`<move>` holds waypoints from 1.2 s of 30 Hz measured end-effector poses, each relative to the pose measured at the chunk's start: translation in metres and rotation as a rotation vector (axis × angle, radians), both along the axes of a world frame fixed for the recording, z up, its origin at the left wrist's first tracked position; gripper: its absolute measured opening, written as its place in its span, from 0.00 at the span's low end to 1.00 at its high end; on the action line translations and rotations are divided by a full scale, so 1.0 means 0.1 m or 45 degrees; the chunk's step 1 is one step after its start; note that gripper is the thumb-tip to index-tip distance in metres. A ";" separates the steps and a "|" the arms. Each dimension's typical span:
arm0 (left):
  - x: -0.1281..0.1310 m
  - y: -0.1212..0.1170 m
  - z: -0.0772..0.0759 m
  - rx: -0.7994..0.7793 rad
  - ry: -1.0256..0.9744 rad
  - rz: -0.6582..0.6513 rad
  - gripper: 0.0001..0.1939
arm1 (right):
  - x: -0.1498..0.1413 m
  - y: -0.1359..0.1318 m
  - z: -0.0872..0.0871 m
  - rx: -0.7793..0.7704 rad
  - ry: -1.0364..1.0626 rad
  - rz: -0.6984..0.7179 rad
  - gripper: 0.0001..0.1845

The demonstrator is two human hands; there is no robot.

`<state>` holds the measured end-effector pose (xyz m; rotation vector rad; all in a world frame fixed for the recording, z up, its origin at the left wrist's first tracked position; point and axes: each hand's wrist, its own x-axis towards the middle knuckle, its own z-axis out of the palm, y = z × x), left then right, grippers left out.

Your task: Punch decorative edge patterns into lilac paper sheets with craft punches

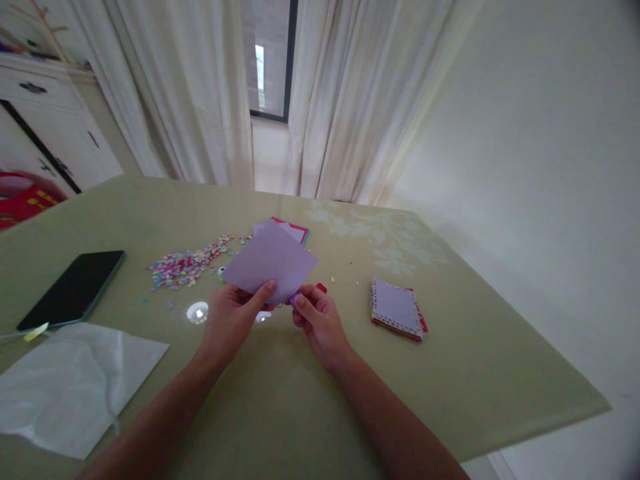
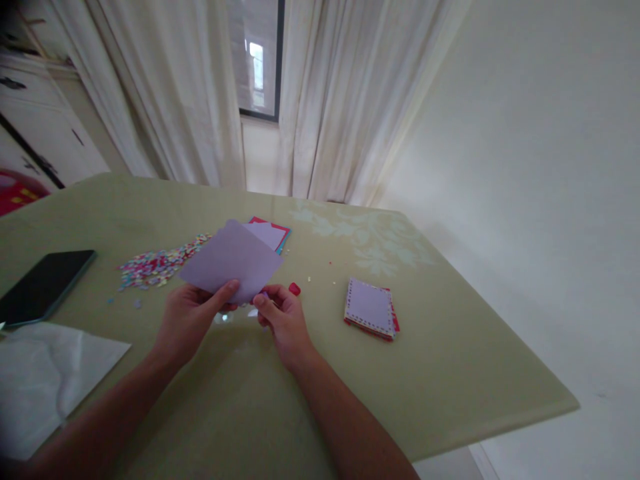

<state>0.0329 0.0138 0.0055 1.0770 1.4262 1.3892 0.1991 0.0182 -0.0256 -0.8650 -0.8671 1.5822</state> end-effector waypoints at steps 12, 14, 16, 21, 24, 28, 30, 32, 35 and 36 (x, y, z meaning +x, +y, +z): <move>0.01 0.01 -0.03 0.028 0.024 0.024 0.20 | 0.01 0.00 0.00 0.090 -0.099 0.027 0.23; 0.00 0.01 -0.03 0.026 0.023 0.054 0.20 | 0.03 0.00 0.02 0.083 -0.111 0.015 0.24; 0.00 0.02 -0.03 0.019 0.007 0.049 0.20 | 0.04 0.01 0.03 0.074 -0.115 -0.008 0.25; 0.03 0.01 -0.02 0.035 -0.005 -0.018 0.20 | 0.03 0.02 -0.01 0.055 -0.087 -0.010 0.25; 0.04 0.01 -0.03 0.039 0.004 -0.024 0.21 | 0.02 0.00 -0.02 0.069 -0.089 0.033 0.23; 0.02 0.01 -0.06 0.025 0.052 -0.016 0.21 | 0.01 0.00 -0.02 0.085 -0.091 0.029 0.23; 0.01 0.02 -0.07 0.039 0.068 -0.045 0.20 | 0.02 0.01 -0.02 0.089 -0.123 0.027 0.23; 0.02 0.02 -0.07 0.063 0.070 -0.103 0.18 | 0.02 0.01 -0.03 0.083 -0.166 0.044 0.23; 0.05 0.03 -0.07 0.075 0.081 -0.141 0.15 | 0.02 0.00 -0.03 0.016 -0.172 0.089 0.26; 0.06 0.03 -0.07 0.072 0.094 -0.133 0.14 | 0.01 0.00 -0.03 -0.017 -0.160 0.102 0.27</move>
